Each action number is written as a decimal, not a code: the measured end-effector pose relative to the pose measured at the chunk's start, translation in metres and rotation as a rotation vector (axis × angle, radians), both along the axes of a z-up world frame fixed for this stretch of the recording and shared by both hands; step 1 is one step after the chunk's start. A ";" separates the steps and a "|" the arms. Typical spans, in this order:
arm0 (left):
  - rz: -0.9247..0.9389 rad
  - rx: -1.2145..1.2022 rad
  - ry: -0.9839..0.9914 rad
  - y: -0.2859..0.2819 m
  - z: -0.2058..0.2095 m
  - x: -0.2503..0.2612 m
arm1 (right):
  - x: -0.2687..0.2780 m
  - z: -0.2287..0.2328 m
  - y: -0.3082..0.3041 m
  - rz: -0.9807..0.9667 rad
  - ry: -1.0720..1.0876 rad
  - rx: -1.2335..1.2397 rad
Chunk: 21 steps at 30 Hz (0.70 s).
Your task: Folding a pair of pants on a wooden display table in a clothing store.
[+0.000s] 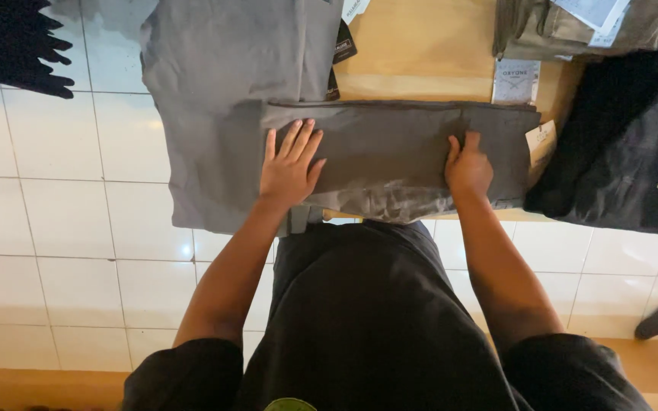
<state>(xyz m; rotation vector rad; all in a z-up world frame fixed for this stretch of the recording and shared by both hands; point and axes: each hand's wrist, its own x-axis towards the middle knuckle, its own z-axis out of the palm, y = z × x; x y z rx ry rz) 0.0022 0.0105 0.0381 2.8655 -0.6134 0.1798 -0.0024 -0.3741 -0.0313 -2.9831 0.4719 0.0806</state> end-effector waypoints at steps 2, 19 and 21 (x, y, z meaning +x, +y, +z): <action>0.012 0.011 -0.034 -0.006 -0.003 -0.002 | -0.001 -0.002 0.000 0.025 -0.021 -0.077; 0.092 0.125 -0.140 -0.007 -0.030 0.026 | 0.012 0.035 0.126 0.587 0.218 0.154; 0.095 0.144 -0.151 -0.007 -0.032 0.025 | 0.009 0.032 0.099 0.471 0.163 0.186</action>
